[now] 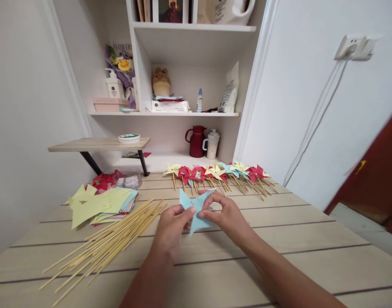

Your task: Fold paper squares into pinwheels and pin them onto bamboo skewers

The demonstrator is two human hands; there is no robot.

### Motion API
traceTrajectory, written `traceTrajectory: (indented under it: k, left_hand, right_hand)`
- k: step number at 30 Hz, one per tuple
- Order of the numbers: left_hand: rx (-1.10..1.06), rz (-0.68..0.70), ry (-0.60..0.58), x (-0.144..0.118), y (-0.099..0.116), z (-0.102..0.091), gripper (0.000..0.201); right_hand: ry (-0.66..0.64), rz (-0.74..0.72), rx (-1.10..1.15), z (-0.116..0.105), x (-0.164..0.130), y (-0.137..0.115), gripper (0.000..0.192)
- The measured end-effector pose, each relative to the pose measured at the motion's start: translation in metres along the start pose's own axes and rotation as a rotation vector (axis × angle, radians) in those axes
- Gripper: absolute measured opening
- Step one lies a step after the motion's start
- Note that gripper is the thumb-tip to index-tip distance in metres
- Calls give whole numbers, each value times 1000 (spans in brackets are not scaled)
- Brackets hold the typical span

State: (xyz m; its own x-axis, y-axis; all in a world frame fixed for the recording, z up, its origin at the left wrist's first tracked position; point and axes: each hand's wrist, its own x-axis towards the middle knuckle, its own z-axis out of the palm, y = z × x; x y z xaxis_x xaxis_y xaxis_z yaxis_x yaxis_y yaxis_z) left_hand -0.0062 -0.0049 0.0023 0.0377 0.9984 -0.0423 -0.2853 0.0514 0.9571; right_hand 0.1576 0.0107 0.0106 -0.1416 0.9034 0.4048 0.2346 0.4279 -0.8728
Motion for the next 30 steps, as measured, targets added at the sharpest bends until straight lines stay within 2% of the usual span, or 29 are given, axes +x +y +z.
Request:
traceTrajectory:
  k: [3, 7, 11, 14, 17, 20, 26, 30]
  left_hand:
    - [-100, -46, -40, 0, 1, -2, 31]
    - [-240, -96, -36, 3, 6, -7, 32]
    - [-316, -152, 7, 7, 6, -15, 25]
    - [-334, -197, -21, 9, 4, -18, 23]
    - [-294, -212, -89, 8, 3, -17, 24]
    - [-241, -175, -118, 5, 5, -16, 26]
    - [-216, -168, -154, 3, 8, -14, 28]
    - [-229, -199, -130, 3, 8, -13, 25]
  right_hand:
    - [-23, 36, 58, 1, 0, 4, 22]
    - [33, -35, 176, -5, 4, 10, 18]
    - [137, -170, 47, -24, 8, 5, 11]
    - [28, -238, 14, -35, 7, -5, 9]
    - [-122, -133, 98, -37, 5, -11, 15]
    - [-218, -15, 214, -30, 4, -11, 18]
    - [-254, 22, 186, -20, 3, -3, 18]
    - [-240, 2, 141, -22, 3, 0, 16]
